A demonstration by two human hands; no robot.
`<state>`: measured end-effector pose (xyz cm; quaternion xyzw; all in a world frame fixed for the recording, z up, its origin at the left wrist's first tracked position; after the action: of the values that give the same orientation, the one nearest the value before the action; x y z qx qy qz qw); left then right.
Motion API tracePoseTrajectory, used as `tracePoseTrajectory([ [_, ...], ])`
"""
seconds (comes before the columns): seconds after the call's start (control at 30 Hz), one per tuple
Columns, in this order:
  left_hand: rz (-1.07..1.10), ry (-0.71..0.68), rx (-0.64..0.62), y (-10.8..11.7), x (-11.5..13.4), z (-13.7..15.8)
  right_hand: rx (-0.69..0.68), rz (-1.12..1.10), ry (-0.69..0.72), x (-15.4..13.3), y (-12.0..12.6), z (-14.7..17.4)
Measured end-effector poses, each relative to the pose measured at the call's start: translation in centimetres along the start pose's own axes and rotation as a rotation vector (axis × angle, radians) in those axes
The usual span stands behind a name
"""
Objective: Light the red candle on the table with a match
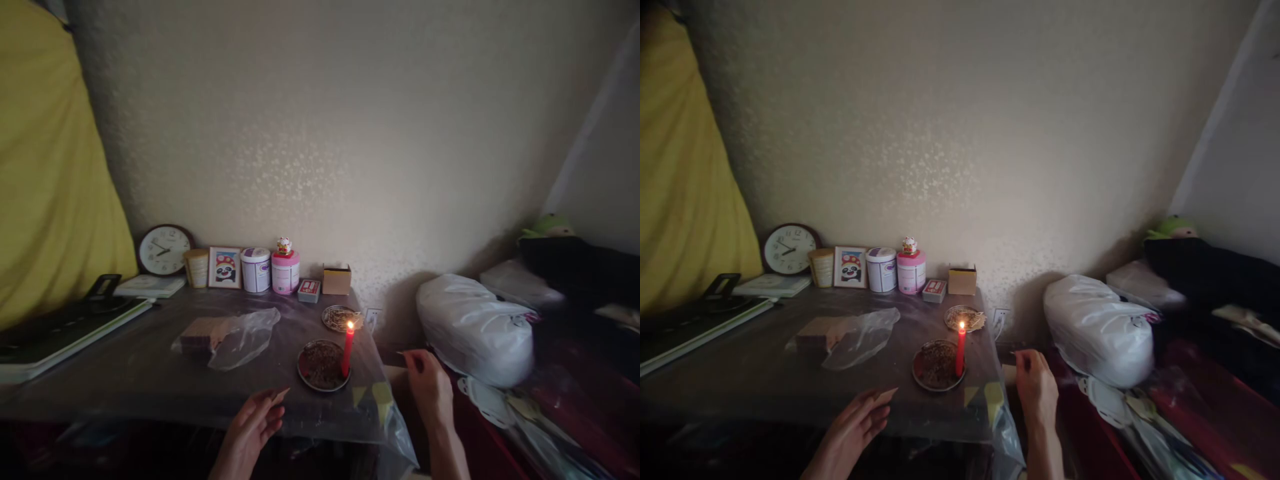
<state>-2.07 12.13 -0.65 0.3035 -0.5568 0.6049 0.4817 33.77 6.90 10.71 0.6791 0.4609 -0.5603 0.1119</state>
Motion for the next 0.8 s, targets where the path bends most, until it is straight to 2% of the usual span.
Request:
tracePoseTrajectory([
  [0.2,0.0,0.008,-0.021,0.2,-0.3,0.0,0.046,-0.043,-0.055,4.7,0.8,-1.0],
  [0.4,0.016,0.022,-0.023,-0.1,-0.3,-0.4,0.028,-0.066,-0.143,7.8,-0.2,-2.1],
  [0.53,0.031,0.047,-0.02,0.0,-0.7,-0.8,-0.02,0.051,-0.154,9.4,-1.8,-3.9],
  [0.8,0.024,0.121,-0.02,-0.3,-1.2,-0.9,-0.099,0.425,-0.191,11.5,-5.5,-7.9],
])
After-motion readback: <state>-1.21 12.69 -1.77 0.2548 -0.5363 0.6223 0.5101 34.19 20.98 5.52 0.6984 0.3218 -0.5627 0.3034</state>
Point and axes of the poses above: each hand's wrist, its own z-axis away from the middle knuckle, its own y-axis out of the back of the hand, x = y × z, the point moved 8 cm from there along -z, towards the middle knuckle, and after that the axes turned 15 degrees about -z, right-handed, at the moved point
